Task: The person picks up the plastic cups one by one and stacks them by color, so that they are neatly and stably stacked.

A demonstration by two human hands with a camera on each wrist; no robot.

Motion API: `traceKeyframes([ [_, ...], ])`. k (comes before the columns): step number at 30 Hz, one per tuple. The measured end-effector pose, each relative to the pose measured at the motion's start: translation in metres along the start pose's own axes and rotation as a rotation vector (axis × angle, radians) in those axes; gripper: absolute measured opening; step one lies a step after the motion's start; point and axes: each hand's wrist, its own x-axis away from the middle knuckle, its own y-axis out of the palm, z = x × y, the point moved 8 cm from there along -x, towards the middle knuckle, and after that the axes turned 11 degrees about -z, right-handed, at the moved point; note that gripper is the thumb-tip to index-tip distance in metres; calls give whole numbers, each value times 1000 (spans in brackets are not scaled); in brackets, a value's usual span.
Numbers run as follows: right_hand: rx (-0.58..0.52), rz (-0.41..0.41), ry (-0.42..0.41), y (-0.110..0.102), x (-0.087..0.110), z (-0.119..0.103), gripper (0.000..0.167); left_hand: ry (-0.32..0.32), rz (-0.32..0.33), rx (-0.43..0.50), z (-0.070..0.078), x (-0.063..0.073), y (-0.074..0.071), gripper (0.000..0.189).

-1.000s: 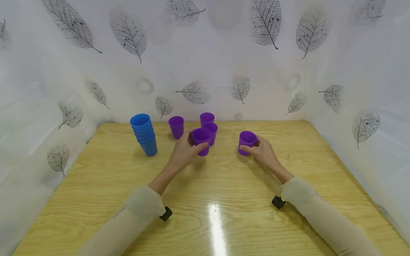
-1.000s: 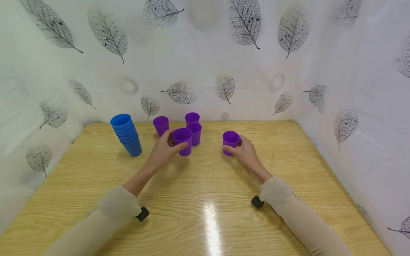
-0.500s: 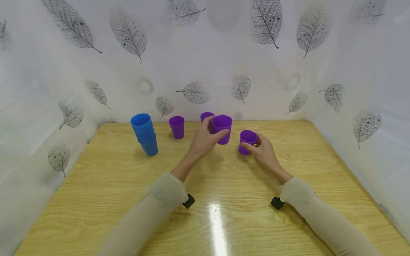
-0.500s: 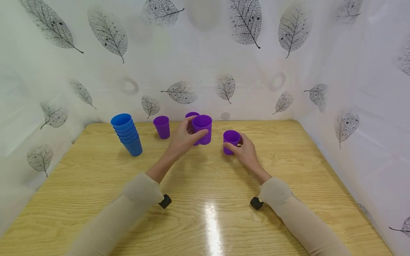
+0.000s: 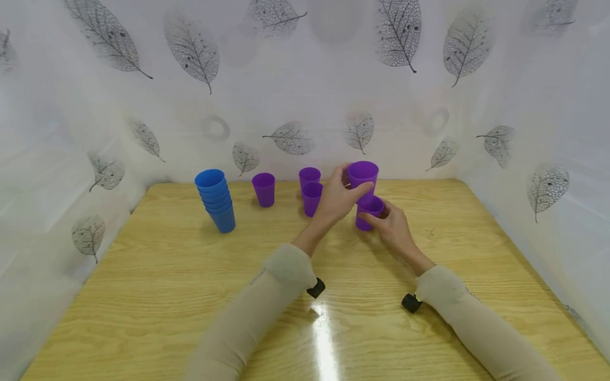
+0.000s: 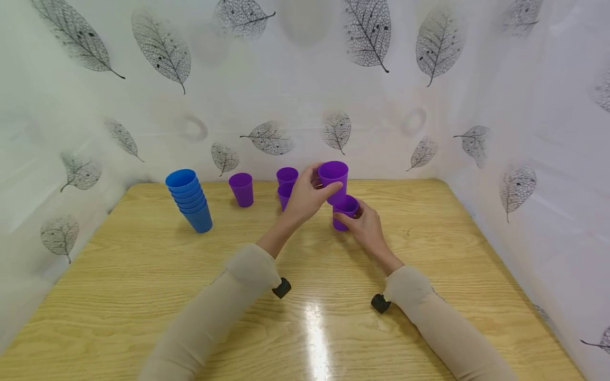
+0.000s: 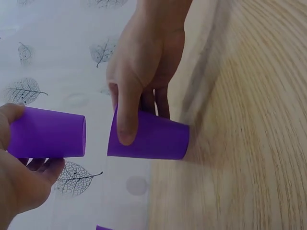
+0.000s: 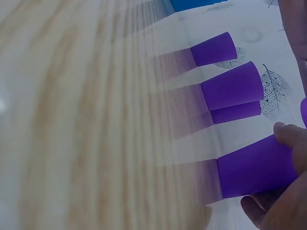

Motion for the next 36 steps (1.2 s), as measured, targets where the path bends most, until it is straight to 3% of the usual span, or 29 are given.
traceKeyframes([
  [8, 27, -2, -4, -1, 0, -2, 59, -15, -5, -55, -9, -9, 20, 69],
  [15, 57, 6, -7, 0, -2, -2, 55, -49, -42, -82, -25, -6, 24, 81],
  [18, 64, 6, -14, 0, -2, -2, 55, -31, -32, -79, -28, -4, 22, 75],
  [26, 65, 2, -32, -1, 2, -9, 54, -32, 16, -121, -37, 1, 10, 61],
  [30, 49, 3, -25, -1, -1, -2, 54, -16, 54, -172, -41, 4, -4, 56],
  [36, 38, 2, -14, -2, 0, -3, 53, 25, 173, -224, -43, 12, -30, 49],
])
